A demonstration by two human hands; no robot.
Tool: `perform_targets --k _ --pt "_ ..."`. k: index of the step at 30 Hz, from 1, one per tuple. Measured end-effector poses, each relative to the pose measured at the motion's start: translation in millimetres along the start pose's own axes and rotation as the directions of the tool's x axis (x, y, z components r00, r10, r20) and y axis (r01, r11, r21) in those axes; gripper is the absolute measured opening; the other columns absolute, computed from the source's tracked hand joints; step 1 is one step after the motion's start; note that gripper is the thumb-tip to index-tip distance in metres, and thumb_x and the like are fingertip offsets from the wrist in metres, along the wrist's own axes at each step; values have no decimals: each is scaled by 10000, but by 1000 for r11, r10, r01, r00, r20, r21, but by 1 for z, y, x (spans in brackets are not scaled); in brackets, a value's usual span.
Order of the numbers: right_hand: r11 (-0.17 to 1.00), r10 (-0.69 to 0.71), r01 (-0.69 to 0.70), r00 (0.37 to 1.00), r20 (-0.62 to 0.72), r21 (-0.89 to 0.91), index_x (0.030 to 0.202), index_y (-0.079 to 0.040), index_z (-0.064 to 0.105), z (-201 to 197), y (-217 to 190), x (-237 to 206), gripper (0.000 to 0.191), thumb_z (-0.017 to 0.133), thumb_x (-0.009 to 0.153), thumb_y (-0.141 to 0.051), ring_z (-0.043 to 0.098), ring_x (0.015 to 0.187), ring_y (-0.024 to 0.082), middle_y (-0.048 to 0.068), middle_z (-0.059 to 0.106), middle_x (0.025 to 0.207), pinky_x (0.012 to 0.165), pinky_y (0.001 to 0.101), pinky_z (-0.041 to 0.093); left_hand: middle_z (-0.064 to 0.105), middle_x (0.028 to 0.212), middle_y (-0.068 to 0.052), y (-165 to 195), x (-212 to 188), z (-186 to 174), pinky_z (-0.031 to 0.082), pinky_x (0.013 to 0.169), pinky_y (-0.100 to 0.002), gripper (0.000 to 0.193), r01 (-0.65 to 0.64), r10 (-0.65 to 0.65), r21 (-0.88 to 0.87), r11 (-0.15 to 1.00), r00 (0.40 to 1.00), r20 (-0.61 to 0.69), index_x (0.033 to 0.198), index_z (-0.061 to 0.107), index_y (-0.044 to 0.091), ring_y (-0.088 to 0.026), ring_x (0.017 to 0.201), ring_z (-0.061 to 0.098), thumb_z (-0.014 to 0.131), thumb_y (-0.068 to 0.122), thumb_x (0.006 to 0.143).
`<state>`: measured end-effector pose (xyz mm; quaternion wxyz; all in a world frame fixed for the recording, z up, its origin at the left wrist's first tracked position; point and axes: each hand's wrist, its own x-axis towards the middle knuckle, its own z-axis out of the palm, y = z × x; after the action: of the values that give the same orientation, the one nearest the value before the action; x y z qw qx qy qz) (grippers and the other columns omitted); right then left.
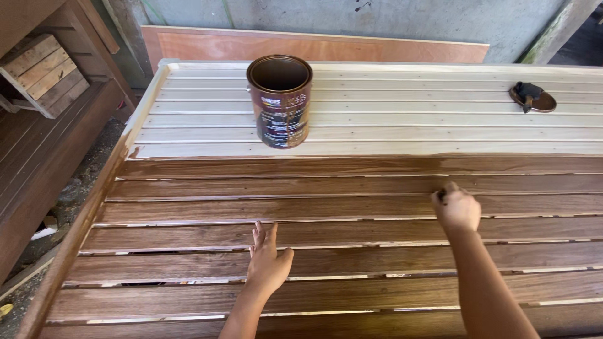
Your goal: The person applies brown wood stain to a slatted wooden furniture panel using a wide brush, brushing along the planks. They dip the brush into a can of wood stain and continue coating the remaining bare wood sections of the panel.
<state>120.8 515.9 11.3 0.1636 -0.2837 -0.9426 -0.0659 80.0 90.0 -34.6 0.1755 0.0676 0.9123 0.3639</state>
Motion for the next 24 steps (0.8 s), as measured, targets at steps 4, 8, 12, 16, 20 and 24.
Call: perform_targets --k 4,8,12,16,20,24 --pt "991 -123 127 985 122 -33 1071 -84 598 6 -102 -32 416 521 1007 -488 733 764 303 165 711 954 615 424 623 -20 1686 -189 -33 1 -33 73 1257 -508 813 -15 13 -44 999 999 -52 1584 219 123 -319 1574 -38 630 295 904" --pt "945 -326 321 935 139 57 1098 -40 580 2 -228 -84 426 521 996 -450 734 750 281 155 716 952 604 398 632 -2 1685 -190 -63 0 -70 86 1257 -502 811 -27 18 -94 995 996 -89 1582 230 121 -321 1574 -22 629 283 895" --pt "865 -479 462 877 45 193 1169 5 601 -13 -355 -121 457 607 947 -394 738 795 275 166 723 963 632 388 631 -58 1685 -183 -105 -1 -119 49 1244 -509 829 27 -32 -49 998 993 -113 1588 179 136 -338 1557 -64 620 301 905" --pt "751 -587 581 805 -87 314 1138 43 634 -35 -471 -153 447 661 923 -347 737 848 274 174 729 928 630 384 625 38 1671 -238 -166 -11 -173 99 1237 -500 802 27 -59 -120 992 961 -269 1588 243 117 -364 1561 -5 614 259 891" --pt "630 -619 584 776 -123 512 977 2 660 -62 -560 -172 329 726 889 -308 740 776 278 160 732 863 656 369 621 125 1658 -258 -218 -27 -213 166 1237 -466 781 58 -116 -158 986 914 -389 1568 321 126 -369 1562 63 628 256 861" --pt "413 -460 286 885 -73 865 925 -56 712 -77 -604 -146 174 709 921 -230 724 623 225 125 762 791 561 340 595 115 1657 -254 -244 -34 -237 191 1234 -485 778 111 -178 -184 977 899 -400 1561 331 121 -387 1563 35 642 248 859"
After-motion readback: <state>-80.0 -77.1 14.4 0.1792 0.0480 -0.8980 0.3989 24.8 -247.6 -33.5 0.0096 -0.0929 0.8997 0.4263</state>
